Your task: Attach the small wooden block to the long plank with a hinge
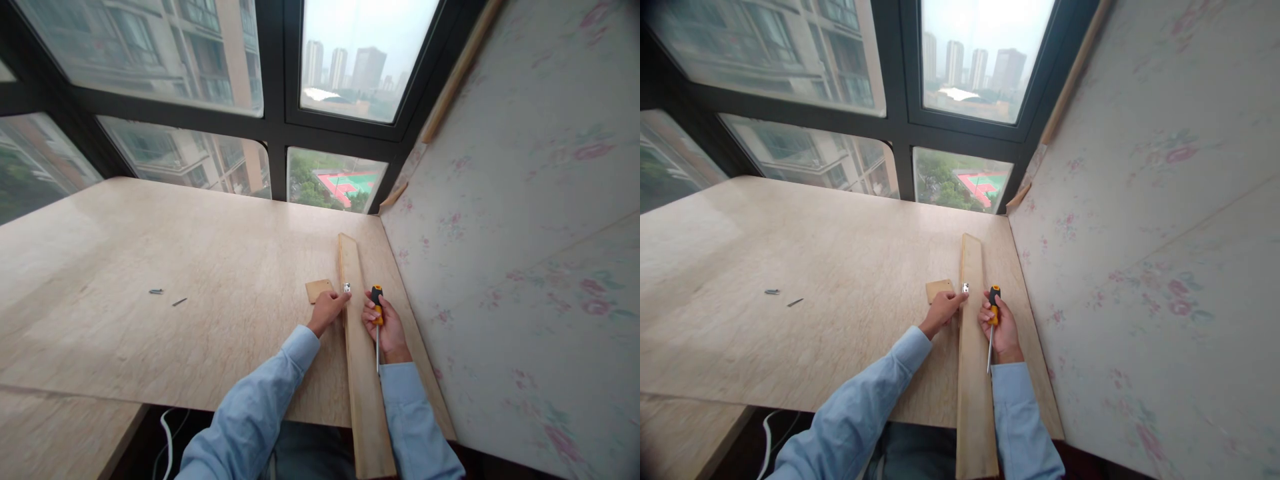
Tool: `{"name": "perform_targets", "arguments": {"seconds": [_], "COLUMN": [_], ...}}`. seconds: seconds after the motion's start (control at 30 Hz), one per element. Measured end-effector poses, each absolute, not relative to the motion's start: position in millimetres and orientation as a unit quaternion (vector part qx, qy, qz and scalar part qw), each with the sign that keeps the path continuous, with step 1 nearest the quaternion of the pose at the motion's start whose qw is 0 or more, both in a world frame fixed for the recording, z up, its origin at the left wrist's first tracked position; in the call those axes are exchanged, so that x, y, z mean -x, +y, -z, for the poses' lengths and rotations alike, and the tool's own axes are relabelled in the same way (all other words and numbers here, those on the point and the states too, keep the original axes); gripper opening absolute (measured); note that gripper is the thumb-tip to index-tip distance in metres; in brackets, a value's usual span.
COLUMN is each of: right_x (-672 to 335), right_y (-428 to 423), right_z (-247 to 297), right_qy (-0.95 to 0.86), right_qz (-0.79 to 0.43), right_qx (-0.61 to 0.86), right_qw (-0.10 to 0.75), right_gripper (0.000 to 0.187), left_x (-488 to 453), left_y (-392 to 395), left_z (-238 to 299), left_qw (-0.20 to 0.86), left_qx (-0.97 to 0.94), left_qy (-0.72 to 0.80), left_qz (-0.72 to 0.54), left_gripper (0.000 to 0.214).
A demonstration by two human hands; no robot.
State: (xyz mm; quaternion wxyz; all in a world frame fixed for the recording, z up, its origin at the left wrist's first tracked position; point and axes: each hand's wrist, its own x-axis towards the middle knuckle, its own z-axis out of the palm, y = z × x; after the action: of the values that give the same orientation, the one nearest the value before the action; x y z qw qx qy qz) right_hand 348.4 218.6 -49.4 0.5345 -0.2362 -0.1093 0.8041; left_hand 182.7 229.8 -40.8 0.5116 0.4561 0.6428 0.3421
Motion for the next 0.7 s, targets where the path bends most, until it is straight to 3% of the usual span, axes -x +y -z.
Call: {"name": "perform_targets", "arguments": {"seconds": [0.17, 0.3, 0.43, 0.53, 0.7], "right_x": [-345.7, -344.7, -346.0, -347.9, -346.5], "right_y": [217.5, 218.7, 228.9, 244.4, 277.8], "right_z": [45.4, 40.8, 33.3, 22.3, 0.8], "right_qy": [-0.093, -0.109, -0.111, -0.129, -0.186], "right_qz": [-0.810, -0.805, -0.799, -0.776, -0.676], "right_qx": [0.242, 0.254, 0.254, 0.261, 0.284], "right_qw": [0.526, 0.525, 0.534, 0.560, 0.654], "right_gripper": [0.019, 0.020, 0.033, 0.035, 0.021], "left_x": [-184.7, -184.7, -183.8, -182.5, -181.8], "left_y": [232.1, 233.1, 231.9, 230.5, 228.2], "left_z": [45.6, 47.1, 47.5, 48.4, 48.8], "left_qw": [0.472, 0.454, 0.446, 0.452, 0.472], "left_qx": [-0.470, -0.481, -0.492, -0.494, -0.465], "left_qy": [0.657, 0.663, 0.663, 0.655, 0.645], "left_qz": [-0.354, -0.351, -0.346, -0.350, -0.381], "left_gripper": [0.026, 0.025, 0.026, 0.026, 0.028]}}
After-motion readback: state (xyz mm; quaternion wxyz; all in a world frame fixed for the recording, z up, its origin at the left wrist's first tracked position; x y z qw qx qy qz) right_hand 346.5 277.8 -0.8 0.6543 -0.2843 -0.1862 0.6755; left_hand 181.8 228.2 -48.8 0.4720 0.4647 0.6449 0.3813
